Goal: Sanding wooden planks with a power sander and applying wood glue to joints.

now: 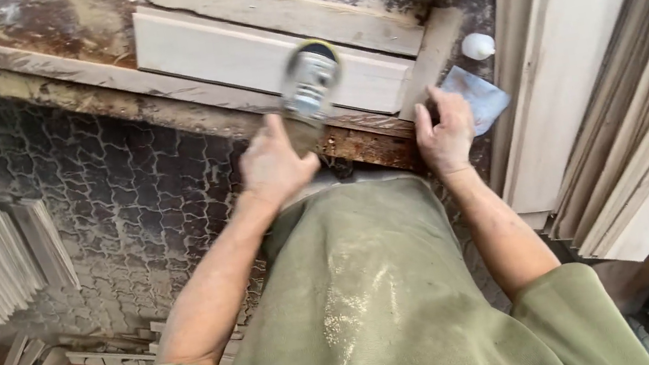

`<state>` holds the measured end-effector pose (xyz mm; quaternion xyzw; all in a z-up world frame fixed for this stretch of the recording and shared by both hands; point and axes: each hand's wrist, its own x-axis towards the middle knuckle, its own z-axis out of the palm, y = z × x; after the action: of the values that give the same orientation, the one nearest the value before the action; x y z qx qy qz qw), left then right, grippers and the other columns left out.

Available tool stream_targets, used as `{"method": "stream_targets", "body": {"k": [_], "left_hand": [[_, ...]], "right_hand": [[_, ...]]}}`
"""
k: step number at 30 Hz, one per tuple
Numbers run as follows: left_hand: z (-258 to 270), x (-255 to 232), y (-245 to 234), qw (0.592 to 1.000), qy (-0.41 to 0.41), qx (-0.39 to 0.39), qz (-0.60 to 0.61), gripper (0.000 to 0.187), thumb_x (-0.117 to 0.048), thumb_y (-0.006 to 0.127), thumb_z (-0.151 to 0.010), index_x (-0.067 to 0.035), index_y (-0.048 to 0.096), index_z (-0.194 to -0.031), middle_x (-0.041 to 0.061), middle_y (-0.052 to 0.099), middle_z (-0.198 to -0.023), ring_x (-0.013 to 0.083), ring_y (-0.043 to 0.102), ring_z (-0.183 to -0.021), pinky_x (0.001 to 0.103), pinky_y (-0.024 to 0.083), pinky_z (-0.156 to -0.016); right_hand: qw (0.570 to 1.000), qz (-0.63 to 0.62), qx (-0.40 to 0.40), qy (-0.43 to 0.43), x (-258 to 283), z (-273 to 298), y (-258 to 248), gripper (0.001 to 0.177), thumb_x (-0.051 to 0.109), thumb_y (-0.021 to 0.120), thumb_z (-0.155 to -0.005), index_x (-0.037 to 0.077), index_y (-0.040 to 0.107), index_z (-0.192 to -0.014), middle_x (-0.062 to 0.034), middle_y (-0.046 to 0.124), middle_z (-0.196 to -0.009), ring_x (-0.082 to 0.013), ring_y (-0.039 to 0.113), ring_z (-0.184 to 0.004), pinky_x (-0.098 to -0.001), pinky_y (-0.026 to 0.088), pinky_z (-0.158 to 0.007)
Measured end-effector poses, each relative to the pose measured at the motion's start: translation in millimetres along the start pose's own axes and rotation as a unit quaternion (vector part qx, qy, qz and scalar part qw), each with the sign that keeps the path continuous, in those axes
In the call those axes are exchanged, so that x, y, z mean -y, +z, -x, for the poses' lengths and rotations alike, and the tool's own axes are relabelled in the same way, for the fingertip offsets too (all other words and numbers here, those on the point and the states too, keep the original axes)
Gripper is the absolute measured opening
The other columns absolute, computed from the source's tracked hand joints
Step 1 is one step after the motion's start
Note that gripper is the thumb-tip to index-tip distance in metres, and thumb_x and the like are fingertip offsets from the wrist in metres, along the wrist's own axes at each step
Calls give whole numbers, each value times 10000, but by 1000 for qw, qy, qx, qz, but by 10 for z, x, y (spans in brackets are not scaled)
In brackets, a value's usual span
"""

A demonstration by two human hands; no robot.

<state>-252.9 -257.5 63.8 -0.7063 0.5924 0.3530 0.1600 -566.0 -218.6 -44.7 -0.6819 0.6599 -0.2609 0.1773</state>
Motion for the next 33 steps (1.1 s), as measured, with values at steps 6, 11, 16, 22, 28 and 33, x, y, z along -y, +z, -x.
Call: {"method": "stream_targets", "body": {"k": [6,11,16,22,28,33], "left_hand": [[-134,1029,-720,973,-157,-123,120,970,-394,757,-738,53,308,-1474,348,681,-1090,527,692,-1036,630,546,-872],[-147,1122,-597,967,-148,-158,131,874,-407,768,-730,-25,373,-1409,309,697,-1095,500,685,-1048,610,535,-879],[199,-188,-394,998,-34,43,22,745,-354,740,-718,-19,454,-1320,297,710,-1035,491,720,-1008,595,590,-821],[145,-215,387,993,92,65,-22,735,-431,759,-742,-87,450,-1313,198,685,-1106,417,703,-1071,550,594,-854],[81,674,-615,987,-115,-49,98,787,-352,717,-731,5,401,-1357,309,705,-1010,516,716,-977,611,572,-848],[-206,1561,-648,963,-177,-133,152,957,-442,727,-735,34,343,-1471,322,692,-1113,505,688,-1059,604,546,-907]], "right_hand": [[997,-38,6,66,155,-420,-65,289,219,761,-985,130,729,-1258,-107,698,-898,-308,701,-812,-421,551,-754],[977,-107,32,183,216,-490,-207,184,174,672,-1008,195,747,-1174,-113,746,-915,-326,744,-905,-411,577,-770],[964,-141,58,220,86,-523,-197,131,209,774,-950,198,785,-1081,-116,755,-896,-311,752,-871,-418,591,-748],[987,-44,88,129,9,-589,17,194,322,887,-910,234,804,-1062,-86,714,-828,-273,722,-792,-393,567,-700],[980,-33,98,172,80,-680,121,211,419,914,-878,278,799,-984,-2,692,-754,-221,708,-759,-351,555,-711],[973,-28,107,200,140,-764,86,195,386,920,-819,260,816,-926,-44,705,-726,-266,721,-741,-389,549,-670]]}}
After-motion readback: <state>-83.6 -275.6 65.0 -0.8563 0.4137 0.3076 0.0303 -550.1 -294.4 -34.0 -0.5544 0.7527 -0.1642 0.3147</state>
